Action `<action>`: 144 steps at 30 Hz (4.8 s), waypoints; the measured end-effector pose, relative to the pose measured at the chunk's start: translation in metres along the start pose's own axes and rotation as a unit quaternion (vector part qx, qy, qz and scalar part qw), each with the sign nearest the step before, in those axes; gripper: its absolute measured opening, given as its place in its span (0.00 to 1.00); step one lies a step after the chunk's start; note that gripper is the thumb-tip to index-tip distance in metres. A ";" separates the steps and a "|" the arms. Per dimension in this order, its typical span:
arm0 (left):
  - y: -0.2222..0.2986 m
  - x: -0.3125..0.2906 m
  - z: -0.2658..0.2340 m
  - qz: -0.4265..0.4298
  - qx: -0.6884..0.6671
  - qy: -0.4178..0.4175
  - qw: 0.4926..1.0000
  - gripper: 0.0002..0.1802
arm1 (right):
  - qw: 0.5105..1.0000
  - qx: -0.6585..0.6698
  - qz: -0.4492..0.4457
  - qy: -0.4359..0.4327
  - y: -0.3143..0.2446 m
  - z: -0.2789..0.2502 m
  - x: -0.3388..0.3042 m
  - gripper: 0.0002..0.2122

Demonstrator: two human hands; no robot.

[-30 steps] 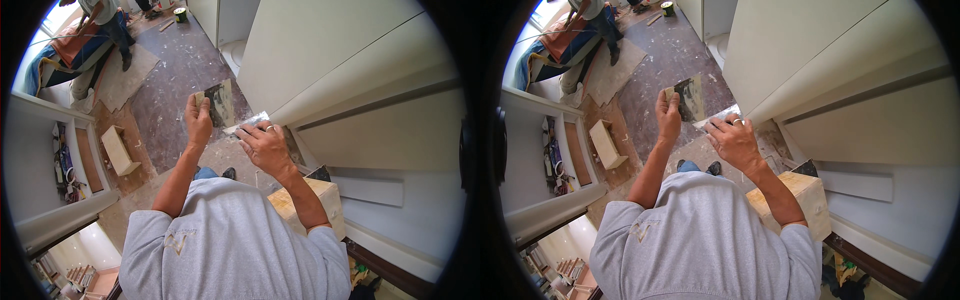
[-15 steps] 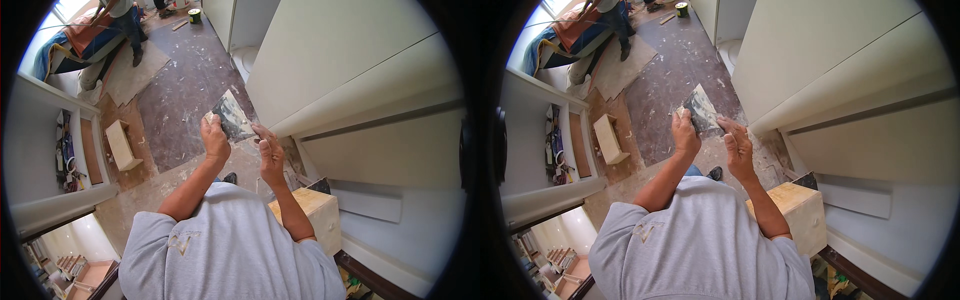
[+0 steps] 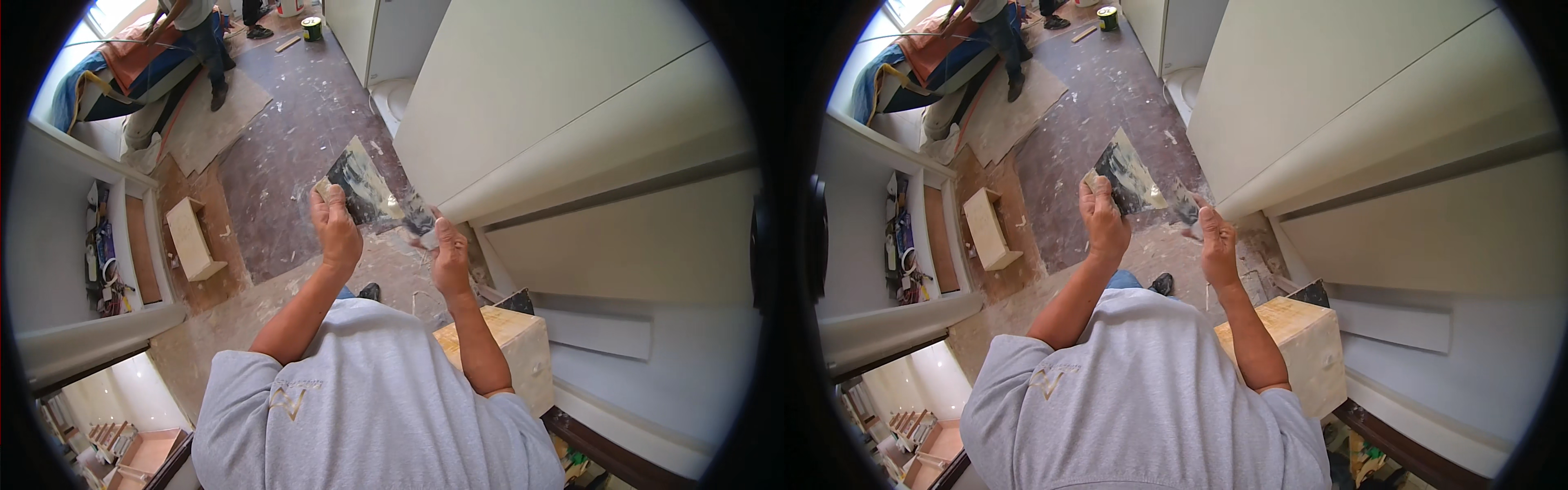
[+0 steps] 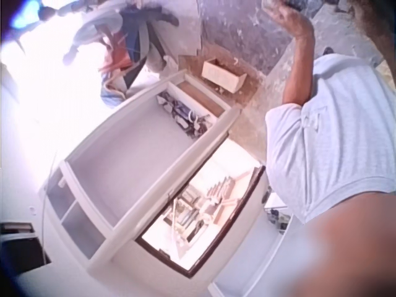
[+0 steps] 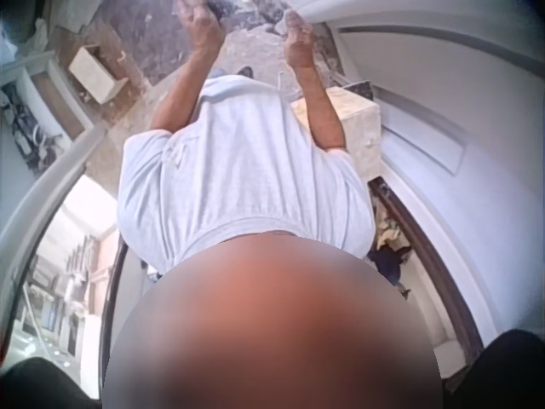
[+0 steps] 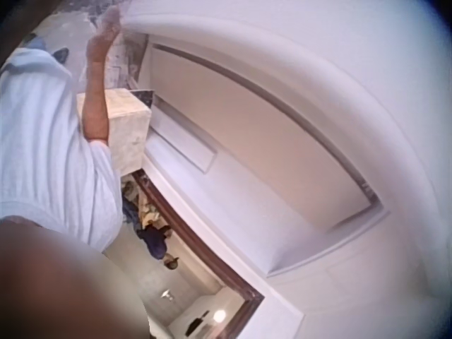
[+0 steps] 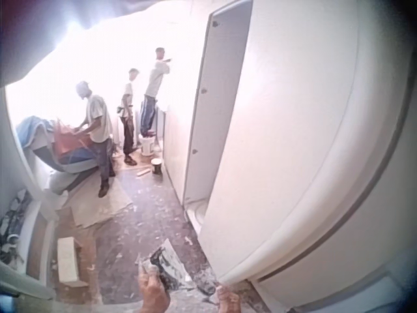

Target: Applying putty or filler to the seams and gaps of a built-in cabinet or wall unit using a putty knife.

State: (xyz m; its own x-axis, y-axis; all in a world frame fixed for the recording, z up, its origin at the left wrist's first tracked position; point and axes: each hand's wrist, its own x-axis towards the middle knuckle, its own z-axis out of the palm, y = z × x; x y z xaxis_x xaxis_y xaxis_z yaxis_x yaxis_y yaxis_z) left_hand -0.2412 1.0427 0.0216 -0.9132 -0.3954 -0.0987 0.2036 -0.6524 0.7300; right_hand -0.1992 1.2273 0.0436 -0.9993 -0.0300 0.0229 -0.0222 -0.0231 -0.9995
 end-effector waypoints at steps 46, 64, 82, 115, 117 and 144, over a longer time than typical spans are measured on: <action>0.014 0.015 -0.068 -0.040 0.076 -0.006 0.996 0.10 | 0.874 0.317 0.322 0.177 0.150 -0.104 -0.067 0.25; -0.019 0.063 0.006 -0.440 -0.045 -0.240 0.864 0.14 | 0.802 0.594 0.050 -0.045 0.024 -0.059 0.073 0.44; -0.032 0.063 0.040 -0.450 0.011 -0.341 0.825 0.18 | 0.819 0.557 0.113 0.086 0.036 0.007 0.075 0.34; -0.038 -0.015 0.060 -0.396 0.015 -0.279 0.875 0.13 | 0.564 -0.526 0.543 0.331 0.163 -0.311 -0.229 0.22; -0.051 -0.016 0.049 -0.387 0.013 -0.272 0.881 0.13 | 0.574 -0.501 0.575 0.299 0.163 -0.331 -0.229 0.23; -0.031 -0.013 0.036 -0.349 0.058 -0.275 0.894 0.21 | 0.621 -0.554 0.463 0.307 0.203 -0.371 -0.244 0.16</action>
State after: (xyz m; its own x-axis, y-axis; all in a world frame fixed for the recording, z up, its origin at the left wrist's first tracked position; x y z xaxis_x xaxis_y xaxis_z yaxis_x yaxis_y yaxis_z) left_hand -0.2487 1.0914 0.0241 -0.8454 0.4800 -0.2343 -0.4928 -0.5318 0.6888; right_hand 0.0291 1.6011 -0.1727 -0.4156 0.8757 -0.2458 0.9021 0.4314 0.0116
